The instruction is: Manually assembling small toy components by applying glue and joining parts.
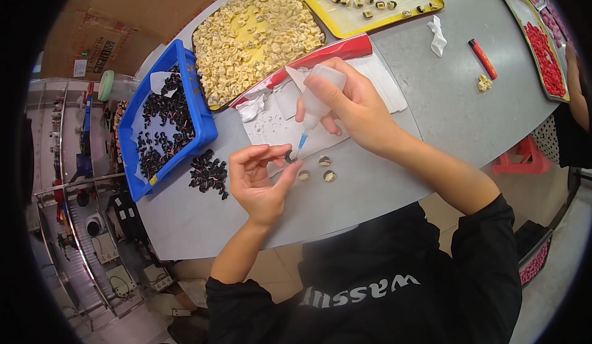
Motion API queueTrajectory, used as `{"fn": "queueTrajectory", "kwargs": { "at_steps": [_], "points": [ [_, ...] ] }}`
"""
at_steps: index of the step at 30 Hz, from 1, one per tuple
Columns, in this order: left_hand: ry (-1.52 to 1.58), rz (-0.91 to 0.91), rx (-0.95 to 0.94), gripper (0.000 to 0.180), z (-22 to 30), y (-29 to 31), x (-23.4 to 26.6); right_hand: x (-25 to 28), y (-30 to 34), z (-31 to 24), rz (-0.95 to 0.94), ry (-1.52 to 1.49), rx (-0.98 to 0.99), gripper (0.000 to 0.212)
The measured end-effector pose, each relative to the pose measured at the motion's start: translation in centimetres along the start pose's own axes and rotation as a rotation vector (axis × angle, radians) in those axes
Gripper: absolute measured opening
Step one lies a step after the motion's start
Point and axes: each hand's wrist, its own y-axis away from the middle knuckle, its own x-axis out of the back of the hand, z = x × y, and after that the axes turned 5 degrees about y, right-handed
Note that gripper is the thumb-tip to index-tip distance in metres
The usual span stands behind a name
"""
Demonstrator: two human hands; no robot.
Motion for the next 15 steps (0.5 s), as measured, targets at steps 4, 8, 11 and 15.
{"fn": "queueTrajectory", "kwargs": {
  "at_steps": [4, 8, 11, 15],
  "points": [
    [0.001, -0.002, 0.005, 0.046, 0.01, 0.02, 0.0, 0.03, -0.04, 0.2, 0.01, -0.008, 0.011, 0.031],
    [0.006, 0.001, 0.036, 0.046, 0.2, -0.02, -0.14, -0.21, 0.01, -0.03, 0.017, -0.039, 0.017, 0.031],
    [0.014, -0.003, 0.05, 0.047, 0.17, -0.01, -0.19, -0.19, -0.01, 0.12, 0.021, -0.036, 0.04, 0.03],
    [0.025, -0.006, 0.058, 0.047, 0.08, 0.03, -0.22, -0.26, 0.03, 0.14, 0.02, -0.024, 0.038, 0.03]
  ]
}}
